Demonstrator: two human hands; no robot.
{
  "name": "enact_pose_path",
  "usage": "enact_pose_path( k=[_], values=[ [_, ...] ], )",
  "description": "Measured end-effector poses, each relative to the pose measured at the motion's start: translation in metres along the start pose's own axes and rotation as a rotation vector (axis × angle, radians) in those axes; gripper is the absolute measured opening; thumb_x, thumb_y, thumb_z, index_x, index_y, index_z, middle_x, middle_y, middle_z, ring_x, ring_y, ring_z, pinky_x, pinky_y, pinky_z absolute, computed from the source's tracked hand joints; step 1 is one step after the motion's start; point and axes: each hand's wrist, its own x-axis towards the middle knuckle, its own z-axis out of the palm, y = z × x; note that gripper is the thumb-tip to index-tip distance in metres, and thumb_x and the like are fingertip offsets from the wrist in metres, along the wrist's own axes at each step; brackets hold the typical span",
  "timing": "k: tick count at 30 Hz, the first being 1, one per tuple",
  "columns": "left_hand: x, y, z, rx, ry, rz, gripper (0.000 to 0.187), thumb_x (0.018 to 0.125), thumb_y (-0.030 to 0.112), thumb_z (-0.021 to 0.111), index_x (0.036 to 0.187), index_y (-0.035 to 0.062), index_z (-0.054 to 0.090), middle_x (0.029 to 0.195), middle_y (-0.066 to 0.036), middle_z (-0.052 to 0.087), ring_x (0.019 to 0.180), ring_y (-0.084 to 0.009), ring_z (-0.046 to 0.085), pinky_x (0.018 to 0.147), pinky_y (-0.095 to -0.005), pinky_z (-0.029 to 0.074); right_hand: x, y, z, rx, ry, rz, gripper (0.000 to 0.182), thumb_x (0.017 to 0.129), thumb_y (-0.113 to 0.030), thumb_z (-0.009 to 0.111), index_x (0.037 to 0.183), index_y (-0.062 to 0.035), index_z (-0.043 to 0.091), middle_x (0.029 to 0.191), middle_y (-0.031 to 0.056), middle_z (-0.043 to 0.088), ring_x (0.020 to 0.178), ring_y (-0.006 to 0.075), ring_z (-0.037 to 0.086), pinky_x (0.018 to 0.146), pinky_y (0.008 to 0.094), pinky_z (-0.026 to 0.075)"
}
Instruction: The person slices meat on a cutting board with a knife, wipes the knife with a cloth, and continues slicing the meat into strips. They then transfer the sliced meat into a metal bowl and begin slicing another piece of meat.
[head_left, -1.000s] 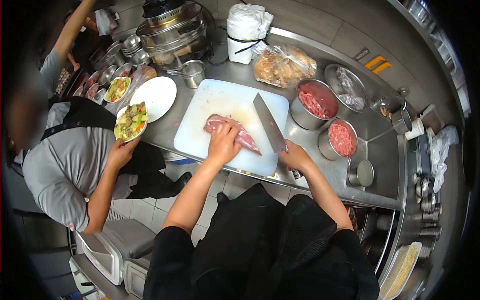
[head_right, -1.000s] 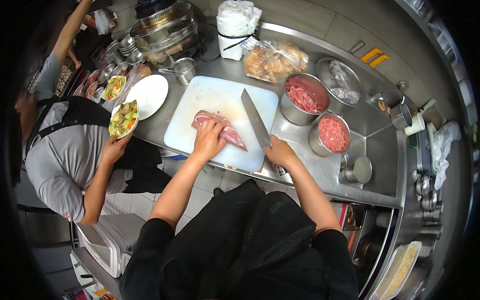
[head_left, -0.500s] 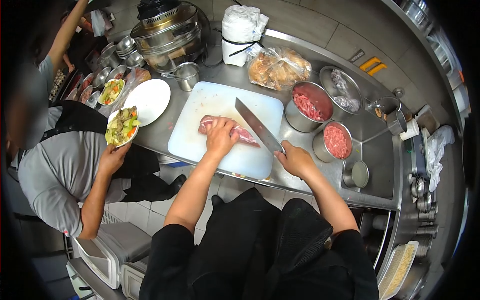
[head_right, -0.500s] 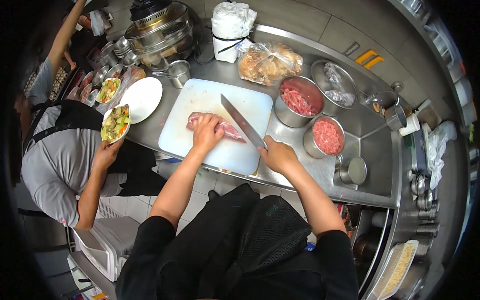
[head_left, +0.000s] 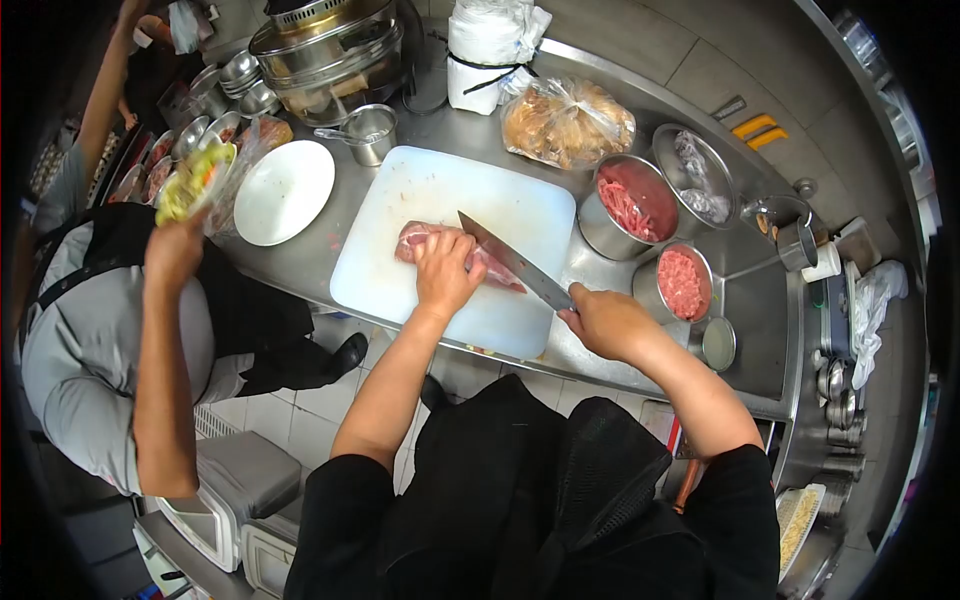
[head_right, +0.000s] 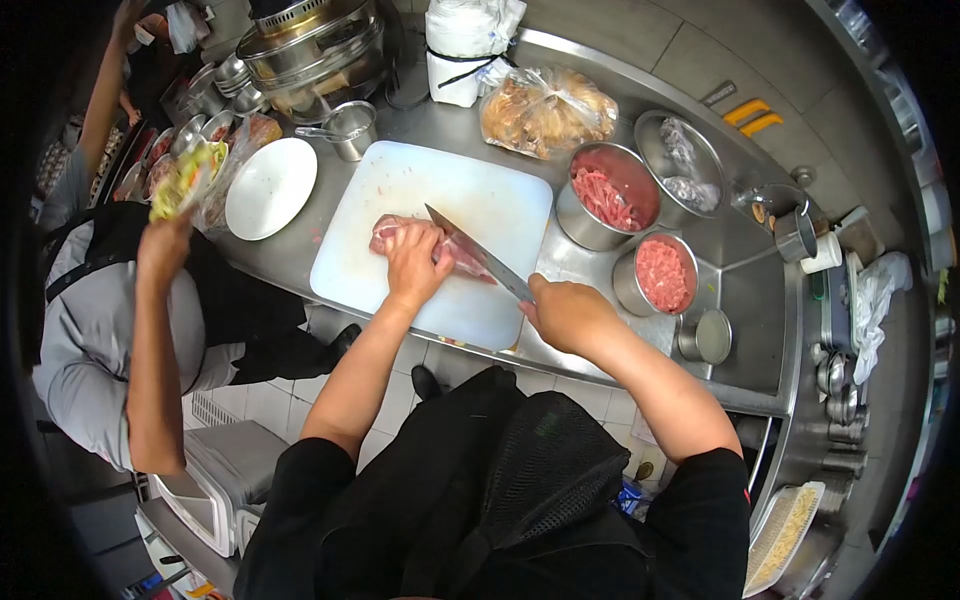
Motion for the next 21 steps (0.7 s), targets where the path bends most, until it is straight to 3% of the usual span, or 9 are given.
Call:
enact_pose_path(
  k=[8, 14, 21],
  values=[
    [0.004, -0.001, -0.004, -0.044, -0.026, -0.003, 0.024, 0.071, 0.02, 0.069, 0.093, 0.0133, 0.064, 0.1, -0.002, 0.06, 0.099, -0.0259, 0.053, 0.085, -0.0418, 0.036, 0.052, -0.012, 0.003, 0.122, -0.136, 0.038, 0.032, 0.098, -0.027, 0.051, 0.111, 0.0018, 0.054, 0.098, 0.0261, 0.069, 0.095, 0.042, 0.067, 0.084, 0.0504, 0.052],
    [0.003, -0.002, -0.003, -0.054, -0.041, 0.004, 0.02, 0.073, 0.022, 0.067, 0.089, 0.0125, 0.061, 0.097, -0.004, 0.059, 0.097, -0.0274, 0.053, 0.084, -0.0425, 0.036, 0.113, -0.023, 0.029, 0.18, -0.039, -0.003, 0.031, 0.097, -0.025, 0.049, 0.114, 0.001, 0.055, 0.104, 0.0255, 0.069, 0.1, 0.0404, 0.067, 0.087, 0.0484, 0.052],
    [0.001, 0.0, -0.004, 0.012, -0.052, -0.027, 0.023, 0.072, 0.023, 0.068, 0.092, 0.0136, 0.065, 0.1, -0.003, 0.06, 0.1, -0.0259, 0.054, 0.088, -0.0413, 0.037, 0.045, -0.014, 0.002, 0.157, -0.192, 0.064, 0.03, 0.096, -0.023, 0.047, 0.114, 0.0001, 0.055, 0.106, 0.0267, 0.068, 0.1, 0.0404, 0.067, 0.087, 0.0481, 0.052]
  ],
)
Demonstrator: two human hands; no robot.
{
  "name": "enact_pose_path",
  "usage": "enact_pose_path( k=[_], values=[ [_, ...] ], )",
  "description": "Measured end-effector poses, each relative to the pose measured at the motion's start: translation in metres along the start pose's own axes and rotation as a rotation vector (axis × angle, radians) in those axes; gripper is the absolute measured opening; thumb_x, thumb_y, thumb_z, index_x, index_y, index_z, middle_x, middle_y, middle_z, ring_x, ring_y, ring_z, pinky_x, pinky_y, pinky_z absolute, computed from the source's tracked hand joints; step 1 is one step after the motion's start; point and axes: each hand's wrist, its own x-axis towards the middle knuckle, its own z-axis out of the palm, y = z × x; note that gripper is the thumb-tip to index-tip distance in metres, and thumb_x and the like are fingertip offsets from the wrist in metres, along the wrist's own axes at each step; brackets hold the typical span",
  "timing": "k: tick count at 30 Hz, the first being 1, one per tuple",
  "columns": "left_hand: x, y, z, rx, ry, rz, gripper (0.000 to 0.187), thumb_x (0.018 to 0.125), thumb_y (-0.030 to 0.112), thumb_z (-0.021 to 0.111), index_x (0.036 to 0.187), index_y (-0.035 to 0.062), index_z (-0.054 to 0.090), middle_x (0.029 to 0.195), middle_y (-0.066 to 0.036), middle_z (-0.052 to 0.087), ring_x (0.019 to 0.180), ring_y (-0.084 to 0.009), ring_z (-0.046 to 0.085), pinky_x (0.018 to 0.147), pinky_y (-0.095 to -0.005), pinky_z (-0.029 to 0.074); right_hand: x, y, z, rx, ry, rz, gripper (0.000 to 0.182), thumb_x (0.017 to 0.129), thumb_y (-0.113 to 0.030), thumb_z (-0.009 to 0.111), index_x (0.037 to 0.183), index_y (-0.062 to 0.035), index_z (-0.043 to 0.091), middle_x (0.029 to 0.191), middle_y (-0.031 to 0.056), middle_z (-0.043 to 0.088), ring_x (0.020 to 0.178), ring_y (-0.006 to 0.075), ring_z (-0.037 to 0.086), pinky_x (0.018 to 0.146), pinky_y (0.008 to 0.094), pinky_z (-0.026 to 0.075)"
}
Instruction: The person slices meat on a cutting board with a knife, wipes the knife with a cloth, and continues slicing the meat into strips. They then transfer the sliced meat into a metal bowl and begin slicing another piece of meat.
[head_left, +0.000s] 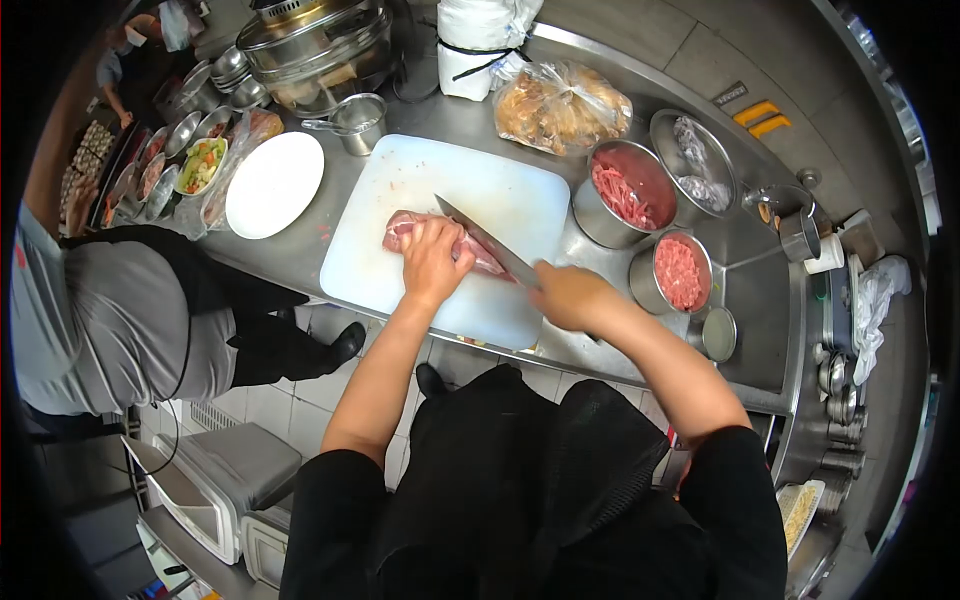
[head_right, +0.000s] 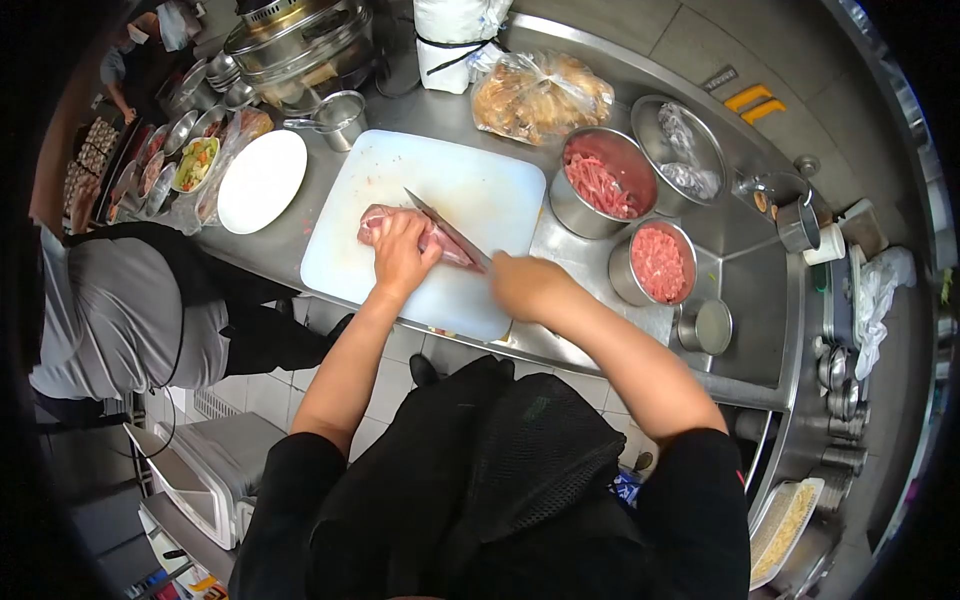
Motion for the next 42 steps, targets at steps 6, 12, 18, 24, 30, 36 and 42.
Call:
enact_pose_path(
  k=[6, 12, 18, 24, 30, 36, 42],
  values=[
    [-0.001, -0.001, -0.001, -0.044, 0.008, 0.013, 0.018, 0.075, 0.023, 0.067, 0.089, 0.0122, 0.062, 0.099, -0.005, 0.06, 0.098, -0.0287, 0.054, 0.086, -0.0431, 0.037, 0.037, 0.003, 0.047, 0.012, 0.087, 0.052, 0.03, 0.096, -0.021, 0.046, 0.115, 0.0003, 0.054, 0.102, 0.0274, 0.069, 0.097, 0.041, 0.068, 0.086, 0.05, 0.052],
    [-0.006, -0.006, -0.002, -0.114, 0.012, -0.005, 0.021, 0.073, 0.022, 0.069, 0.092, 0.0124, 0.065, 0.101, -0.004, 0.062, 0.101, -0.0269, 0.054, 0.088, -0.0425, 0.037, 0.02, 0.012, 0.032, 0.042, 0.174, 0.005, 0.03, 0.096, -0.023, 0.047, 0.114, -0.0001, 0.056, 0.1, 0.0254, 0.069, 0.096, 0.0417, 0.067, 0.085, 0.0502, 0.052],
    [-0.006, -0.003, -0.001, -0.104, 0.061, -0.001, 0.018, 0.074, 0.02, 0.069, 0.088, 0.0109, 0.063, 0.097, -0.005, 0.061, 0.095, -0.0278, 0.054, 0.086, -0.042, 0.038, -0.037, 0.006, 0.002, -0.033, 0.151, -0.019, 0.033, 0.097, -0.027, 0.05, 0.116, 0.0004, 0.056, 0.099, 0.0244, 0.069, 0.095, 0.0418, 0.067, 0.086, 0.0511, 0.051],
    [-0.006, -0.003, 0.0, -0.098, 0.06, 0.001, 0.017, 0.072, 0.019, 0.07, 0.085, 0.0125, 0.062, 0.095, -0.004, 0.059, 0.095, -0.0274, 0.054, 0.084, -0.042, 0.038, -0.05, 0.005, 0.003, -0.054, 0.116, -0.023, 0.033, 0.096, -0.027, 0.055, 0.113, 0.0009, 0.055, 0.094, 0.0256, 0.069, 0.09, 0.0444, 0.066, 0.082, 0.0535, 0.05],
    [-0.002, -0.004, -0.002, -0.086, 0.042, 0.011, 0.018, 0.07, 0.019, 0.071, 0.086, 0.0138, 0.063, 0.095, -0.003, 0.059, 0.096, -0.0261, 0.054, 0.083, -0.0416, 0.037, -0.018, -0.011, 0.005, -0.054, 0.027, 0.047, 0.034, 0.096, -0.025, 0.051, 0.117, 0.0006, 0.055, 0.1, 0.0251, 0.069, 0.097, 0.0401, 0.067, 0.085, 0.0499, 0.051],
    [-0.003, -0.005, -0.003, -0.097, 0.045, 0.03, 0.02, 0.07, 0.018, 0.072, 0.087, 0.0135, 0.064, 0.096, -0.002, 0.06, 0.097, -0.0258, 0.055, 0.083, -0.041, 0.038, 0.05, -0.035, -0.002, 0.148, -0.026, 0.095, 0.037, 0.093, -0.019, 0.05, 0.121, 0.0041, 0.055, 0.096, 0.0248, 0.07, 0.087, 0.0389, 0.07, 0.081, 0.0465, 0.054],
    [-0.001, -0.002, -0.003, -0.064, 0.035, -0.008, 0.019, 0.07, 0.018, 0.072, 0.087, 0.0132, 0.064, 0.097, -0.002, 0.06, 0.098, -0.0257, 0.055, 0.084, -0.0413, 0.038, 0.011, -0.035, -0.008, 0.056, -0.024, 0.045, 0.036, 0.092, -0.017, 0.045, 0.119, 0.0045, 0.055, 0.095, 0.0263, 0.07, 0.086, 0.0379, 0.07, 0.08, 0.0459, 0.054]
  ],
)
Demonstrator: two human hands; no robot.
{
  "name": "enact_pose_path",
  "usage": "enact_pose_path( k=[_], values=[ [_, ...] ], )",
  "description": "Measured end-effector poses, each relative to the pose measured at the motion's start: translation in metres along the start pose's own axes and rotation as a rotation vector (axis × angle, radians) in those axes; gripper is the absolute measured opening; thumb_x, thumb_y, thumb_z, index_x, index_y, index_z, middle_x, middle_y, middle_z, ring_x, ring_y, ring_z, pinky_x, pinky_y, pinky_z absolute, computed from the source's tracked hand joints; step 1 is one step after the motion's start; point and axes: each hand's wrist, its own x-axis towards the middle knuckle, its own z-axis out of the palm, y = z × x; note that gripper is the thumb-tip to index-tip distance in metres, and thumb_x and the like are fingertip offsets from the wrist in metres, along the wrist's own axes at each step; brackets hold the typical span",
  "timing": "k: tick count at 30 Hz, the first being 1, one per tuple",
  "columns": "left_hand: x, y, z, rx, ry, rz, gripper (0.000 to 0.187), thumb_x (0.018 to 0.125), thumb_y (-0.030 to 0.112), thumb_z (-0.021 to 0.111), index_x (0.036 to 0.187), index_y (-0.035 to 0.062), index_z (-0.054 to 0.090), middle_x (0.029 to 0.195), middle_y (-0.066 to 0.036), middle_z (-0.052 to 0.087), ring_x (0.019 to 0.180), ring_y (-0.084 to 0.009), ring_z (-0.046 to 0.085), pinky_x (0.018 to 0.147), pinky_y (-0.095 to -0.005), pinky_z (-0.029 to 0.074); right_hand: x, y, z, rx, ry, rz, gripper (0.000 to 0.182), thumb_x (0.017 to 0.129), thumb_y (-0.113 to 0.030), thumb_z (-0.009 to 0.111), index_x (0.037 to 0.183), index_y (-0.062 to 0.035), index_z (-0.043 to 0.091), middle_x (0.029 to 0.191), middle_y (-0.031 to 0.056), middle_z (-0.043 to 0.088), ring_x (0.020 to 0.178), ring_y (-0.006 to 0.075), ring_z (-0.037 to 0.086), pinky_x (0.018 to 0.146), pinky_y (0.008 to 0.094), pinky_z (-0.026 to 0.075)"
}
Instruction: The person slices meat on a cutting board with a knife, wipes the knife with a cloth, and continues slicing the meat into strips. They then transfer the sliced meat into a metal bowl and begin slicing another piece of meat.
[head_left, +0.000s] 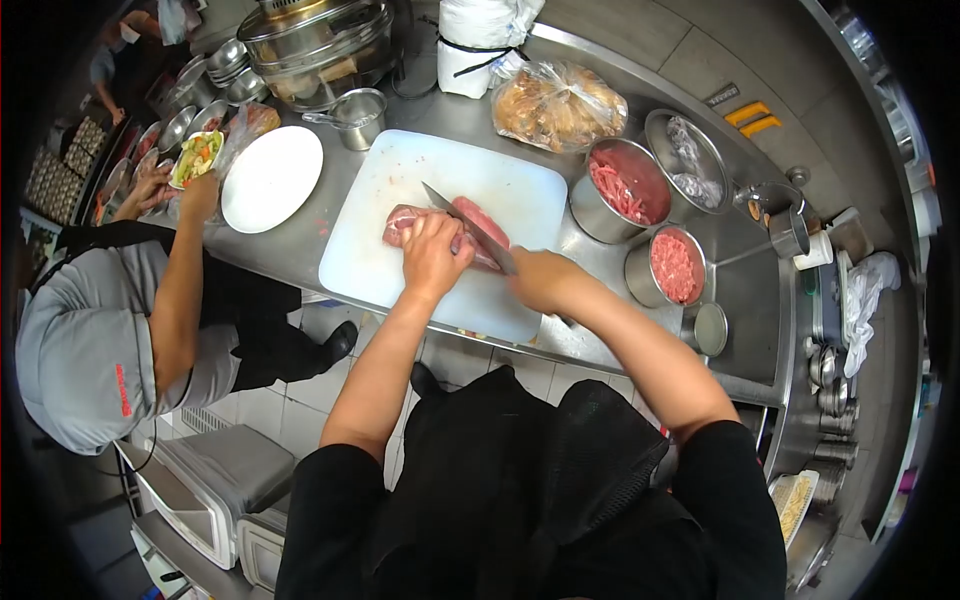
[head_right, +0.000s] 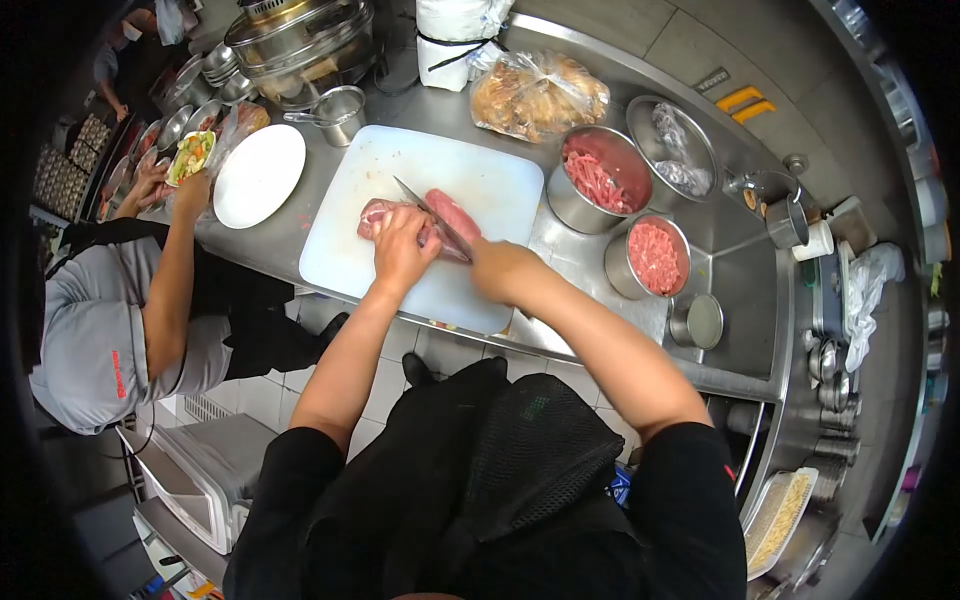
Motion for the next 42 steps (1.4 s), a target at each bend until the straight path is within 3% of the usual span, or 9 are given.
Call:
enact_pose_path(
  k=[6, 9, 15, 19, 21, 27, 36, 40, 42],
  values=[
    [-0.004, 0.0, 0.005, -0.025, 0.007, -0.001, 0.017, 0.071, 0.018, 0.071, 0.086, 0.0131, 0.064, 0.095, -0.002, 0.061, 0.097, -0.0261, 0.055, 0.085, -0.0418, 0.038, 0.02, 0.043, 0.062, -0.053, 0.13, 0.006, 0.032, 0.092, -0.016, 0.044, 0.115, 0.0028, 0.056, 0.095, 0.0263, 0.07, 0.093, 0.0394, 0.069, 0.084, 0.0488, 0.053],
    [-0.004, -0.003, -0.002, -0.031, -0.041, -0.013, 0.017, 0.072, 0.018, 0.071, 0.086, 0.0128, 0.064, 0.096, -0.002, 0.061, 0.097, -0.0266, 0.055, 0.085, -0.0421, 0.038, 0.039, 0.042, 0.064, -0.089, 0.213, -0.04, 0.032, 0.091, -0.016, 0.045, 0.115, 0.0023, 0.056, 0.095, 0.0257, 0.07, 0.085, 0.0382, 0.07, 0.08, 0.0471, 0.054],
    [0.002, -0.007, -0.012, -0.028, -0.045, 0.015, 0.017, 0.074, 0.02, 0.069, 0.089, 0.0119, 0.065, 0.099, -0.005, 0.061, 0.101, -0.0286, 0.054, 0.087, -0.0433, 0.038, 0.02, 0.046, 0.02, 0.185, 0.108, -0.059, 0.031, 0.094, -0.027, 0.054, 0.104, 0.0025, 0.055, 0.072, 0.0171, 0.067, 0.048, 0.0245, 0.063, 0.054, 0.04, 0.053],
    [-0.004, -0.003, -0.01, 0.071, 0.03, -0.008, 0.018, 0.075, 0.021, 0.07, 0.09, 0.0123, 0.065, 0.101, -0.005, 0.061, 0.104, -0.0286, 0.053, 0.09, -0.0436, 0.037, 0.0, 0.037, 0.009, 0.16, 0.175, -0.047, 0.03, 0.095, -0.027, 0.053, 0.103, 0.0022, 0.056, 0.072, 0.018, 0.067, 0.049, 0.0253, 0.064, 0.055, 0.0408, 0.053],
    [-0.005, -0.004, -0.009, 0.08, 0.056, 0.007, 0.019, 0.074, 0.021, 0.07, 0.09, 0.0125, 0.065, 0.101, -0.005, 0.061, 0.104, -0.0283, 0.053, 0.09, -0.0437, 0.036, -0.01, 0.03, 0.004, 0.1, 0.203, -0.031, 0.032, 0.094, -0.026, 0.052, 0.107, 0.0027, 0.058, 0.088, 0.0254, 0.069, 0.069, 0.0364, 0.07, 0.071, 0.0464, 0.056],
    [-0.005, -0.006, -0.01, 0.048, 0.011, -0.008, 0.019, 0.073, 0.022, 0.071, 0.089, 0.0128, 0.064, 0.1, -0.004, 0.061, 0.104, -0.0281, 0.053, 0.091, -0.0443, 0.035, -0.03, 0.033, 0.009, -0.11, 0.189, -0.063, 0.032, 0.096, -0.028, 0.053, 0.11, 0.0, 0.059, 0.095, 0.0252, 0.069, 0.094, 0.0405, 0.067, 0.083, 0.0504, 0.052],
    [-0.002, -0.009, -0.009, 0.029, 0.001, 0.005, 0.023, 0.071, 0.021, 0.072, 0.093, 0.0132, 0.067, 0.1, -0.002, 0.06, 0.102, -0.0256, 0.053, 0.092, -0.0429, 0.037, -0.037, 0.008, -0.005, -0.01, -0.021, 0.034, 0.033, 0.095, -0.02, 0.049, 0.117, 0.0027, 0.056, 0.074, 0.0175, 0.069, 0.057, 0.0289, 0.067, 0.058, 0.041, 0.054],
    [0.001, -0.009, -0.009, 0.039, -0.028, 0.015, 0.019, 0.07, 0.02, 0.072, 0.087, 0.0129, 0.066, 0.095, -0.002, 0.059, 0.098, -0.0252, 0.053, 0.088, -0.0418, 0.037, 0.003, 0.002, 0.005, 0.029, -0.005, 0.034, 0.029, 0.096, -0.021, 0.05, 0.111, 0.0036, 0.055, 0.074, 0.0195, 0.068, 0.052, 0.0306, 0.065, 0.057, 0.0438, 0.053],
    [0.001, -0.008, -0.009, -0.009, 0.04, 0.049, 0.017, 0.07, 0.019, 0.072, 0.084, 0.0126, 0.064, 0.094, -0.001, 0.059, 0.098, -0.0252, 0.054, 0.086, -0.0413, 0.038, 0.034, -0.004, 0.009, 0.072, 0.018, 0.016, 0.035, 0.092, -0.016, 0.051, 0.121, 0.0031, 0.054, 0.08, 0.0206, 0.07, 0.06, 0.0302, 0.069, 0.058, 0.042, 0.055]
  ],
)
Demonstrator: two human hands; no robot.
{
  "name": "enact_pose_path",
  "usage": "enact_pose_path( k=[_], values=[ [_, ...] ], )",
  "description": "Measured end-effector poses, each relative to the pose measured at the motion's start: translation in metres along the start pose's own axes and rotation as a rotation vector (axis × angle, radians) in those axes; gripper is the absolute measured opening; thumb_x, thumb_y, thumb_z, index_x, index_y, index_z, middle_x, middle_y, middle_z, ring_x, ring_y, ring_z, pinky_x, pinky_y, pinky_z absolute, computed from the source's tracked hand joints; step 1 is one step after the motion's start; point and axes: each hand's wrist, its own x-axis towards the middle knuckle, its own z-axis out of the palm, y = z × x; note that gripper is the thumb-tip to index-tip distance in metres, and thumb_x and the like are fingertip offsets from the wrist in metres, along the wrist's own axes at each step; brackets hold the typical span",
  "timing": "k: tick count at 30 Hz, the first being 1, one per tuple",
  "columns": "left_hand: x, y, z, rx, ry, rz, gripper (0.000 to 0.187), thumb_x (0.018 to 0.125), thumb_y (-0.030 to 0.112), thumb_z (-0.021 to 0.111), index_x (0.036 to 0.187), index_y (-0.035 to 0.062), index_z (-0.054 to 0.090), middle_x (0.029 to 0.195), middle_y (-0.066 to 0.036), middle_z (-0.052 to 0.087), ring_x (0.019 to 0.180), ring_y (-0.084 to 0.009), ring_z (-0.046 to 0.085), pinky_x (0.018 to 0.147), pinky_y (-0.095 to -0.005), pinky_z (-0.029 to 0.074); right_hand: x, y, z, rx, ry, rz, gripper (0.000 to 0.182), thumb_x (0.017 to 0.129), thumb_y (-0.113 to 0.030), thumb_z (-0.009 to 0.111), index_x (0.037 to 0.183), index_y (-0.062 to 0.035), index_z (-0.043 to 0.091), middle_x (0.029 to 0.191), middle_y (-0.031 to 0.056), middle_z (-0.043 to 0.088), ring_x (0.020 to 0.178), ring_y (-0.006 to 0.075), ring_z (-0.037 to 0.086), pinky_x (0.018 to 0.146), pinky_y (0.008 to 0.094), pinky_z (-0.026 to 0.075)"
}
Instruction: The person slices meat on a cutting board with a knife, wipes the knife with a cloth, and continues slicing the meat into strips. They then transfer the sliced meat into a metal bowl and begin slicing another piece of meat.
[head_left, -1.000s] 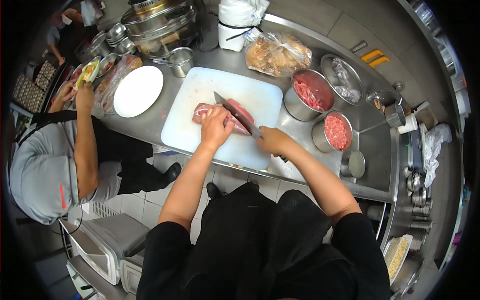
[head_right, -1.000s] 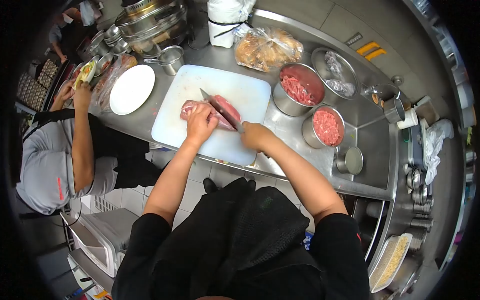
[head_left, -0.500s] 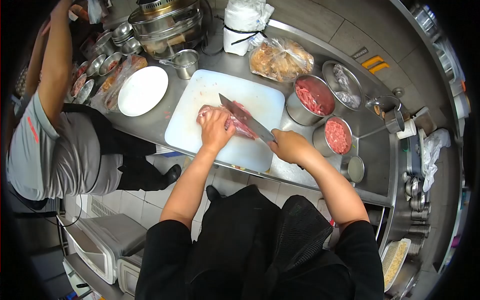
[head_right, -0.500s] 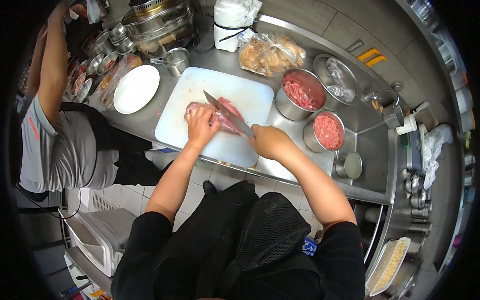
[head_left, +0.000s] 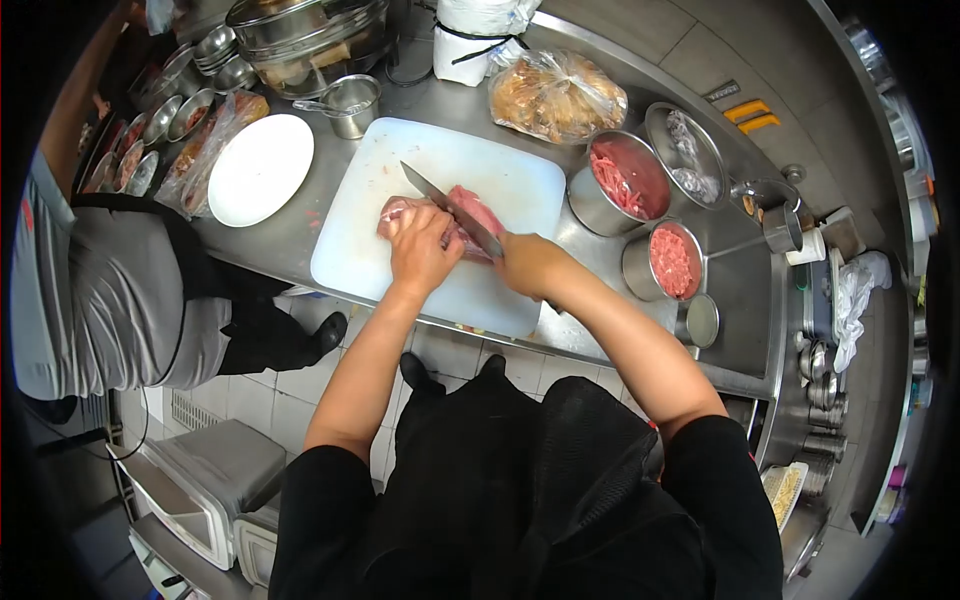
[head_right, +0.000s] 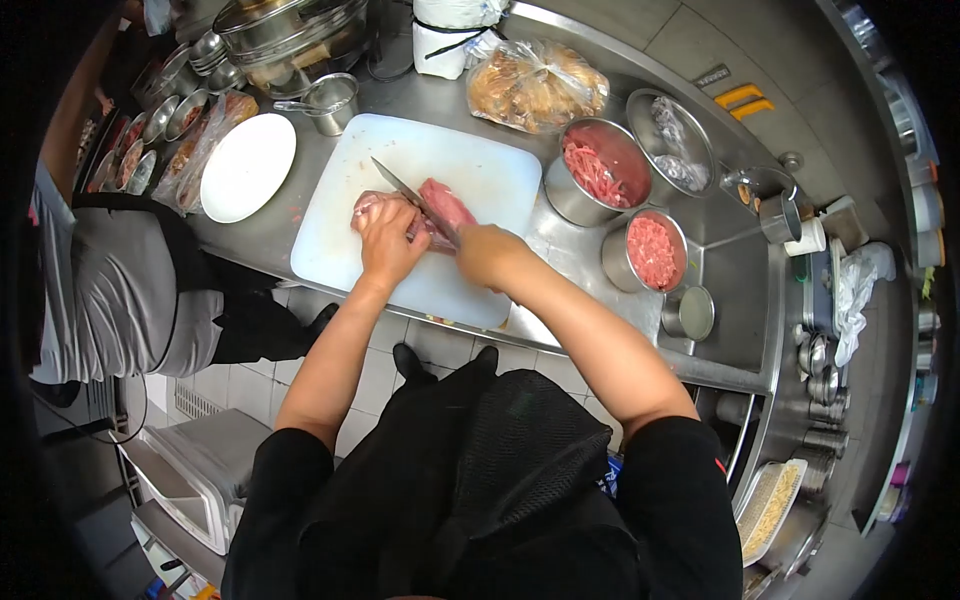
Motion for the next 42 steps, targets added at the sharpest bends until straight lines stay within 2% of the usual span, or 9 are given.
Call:
enact_pose_path(
  k=[6, 8, 11, 13, 16, 19, 24, 32, 42],
  values=[
    [-0.001, 0.002, -0.003, 0.016, -0.052, -0.041, 0.015, 0.071, 0.017, 0.072, 0.082, 0.0118, 0.063, 0.095, -0.002, 0.06, 0.097, -0.0261, 0.054, 0.086, -0.0404, 0.036, -0.003, -0.026, -0.012, 0.109, 0.028, -0.071, 0.037, 0.092, -0.02, 0.051, 0.119, 0.0054, 0.053, 0.074, 0.0203, 0.069, 0.057, 0.0319, 0.068, 0.057, 0.0417, 0.056],
    [0.001, 0.0, -0.001, 0.014, -0.033, -0.044, 0.015, 0.071, 0.017, 0.072, 0.081, 0.0121, 0.063, 0.095, -0.002, 0.06, 0.097, -0.0259, 0.054, 0.086, -0.0404, 0.036, -0.012, -0.011, -0.012, -0.052, -0.086, 0.007, 0.039, 0.088, -0.011, 0.048, 0.124, 0.0028, 0.053, 0.099, 0.0253, 0.07, 0.071, 0.0332, 0.072, 0.063, 0.0426, 0.056],
    [0.0, -0.002, 0.001, -0.009, -0.016, -0.049, 0.014, 0.071, 0.017, 0.072, 0.081, 0.0125, 0.063, 0.094, -0.002, 0.06, 0.097, -0.0256, 0.054, 0.087, -0.0404, 0.036, -0.045, 0.015, -0.003, -0.12, -0.136, 0.056, 0.038, 0.088, -0.013, 0.047, 0.121, 0.0028, 0.055, 0.099, 0.0256, 0.07, 0.072, 0.0343, 0.072, 0.065, 0.044, 0.056],
    [-0.001, -0.001, 0.003, -0.029, -0.014, -0.043, 0.013, 0.071, 0.017, 0.071, 0.081, 0.0126, 0.063, 0.093, -0.002, 0.06, 0.098, -0.0255, 0.054, 0.087, -0.0404, 0.036, -0.014, 0.053, 0.045, -0.206, 0.189, -0.157, 0.035, 0.088, -0.014, 0.046, 0.116, 0.0029, 0.058, 0.087, 0.0248, 0.07, 0.065, 0.0344, 0.07, 0.065, 0.0433, 0.057],
    [-0.002, -0.002, -0.003, -0.013, -0.073, -0.055, 0.013, 0.072, 0.017, 0.07, 0.083, 0.0123, 0.064, 0.095, -0.002, 0.061, 0.099, -0.0255, 0.054, 0.087, -0.0404, 0.036, 0.031, 0.05, 0.065, -0.214, 0.285, -0.155, 0.032, 0.091, -0.017, 0.047, 0.113, 0.0036, 0.059, 0.083, 0.0243, 0.07, 0.059, 0.0338, 0.068, 0.062, 0.0424, 0.057],
    [-0.003, 0.001, -0.005, -0.029, -0.066, -0.029, 0.015, 0.072, 0.018, 0.071, 0.085, 0.0129, 0.066, 0.095, -0.001, 0.062, 0.099, -0.0254, 0.054, 0.088, -0.0405, 0.037, 0.017, 0.044, 0.02, 0.137, 0.015, -0.049, 0.033, 0.093, -0.022, 0.05, 0.111, 0.0043, 0.059, 0.082, 0.0235, 0.069, 0.056, 0.0318, 0.067, 0.058, 0.0416, 0.057],
    [-0.01, -0.006, -0.003, -0.084, -0.002, 0.001, 0.013, 0.074, 0.018, 0.068, 0.084, 0.0118, 0.063, 0.092, -0.004, 0.06, 0.094, -0.0274, 0.053, 0.086, -0.0418, 0.036, -0.015, 0.033, 0.003, 0.14, 0.084, -0.083, 0.033, 0.095, -0.025, 0.051, 0.11, 0.0032, 0.059, 0.077, 0.0226, 0.068, 0.051, 0.0278, 0.066, 0.055, 0.0409, 0.055],
    [-0.007, -0.005, 0.001, -0.055, 0.024, -0.031, 0.013, 0.074, 0.016, 0.07, 0.082, 0.0114, 0.061, 0.091, -0.003, 0.06, 0.091, -0.0268, 0.054, 0.084, -0.0412, 0.037, -0.058, 0.034, 0.005, -0.169, 0.185, -0.103, 0.032, 0.095, -0.029, 0.052, 0.107, 0.0004, 0.059, 0.095, 0.0241, 0.07, 0.093, 0.041, 0.067, 0.083, 0.0516, 0.052],
    [-0.004, -0.007, 0.002, -0.043, -0.026, -0.032, 0.015, 0.069, 0.014, 0.072, 0.079, 0.0117, 0.061, 0.09, -0.003, 0.059, 0.095, -0.0256, 0.055, 0.084, -0.0406, 0.038, -0.055, 0.012, -0.005, -0.056, -0.04, -0.006, 0.031, 0.096, -0.023, 0.05, 0.111, 0.0025, 0.058, 0.08, 0.0208, 0.07, 0.063, 0.0324, 0.069, 0.066, 0.0438, 0.055]
  ],
)
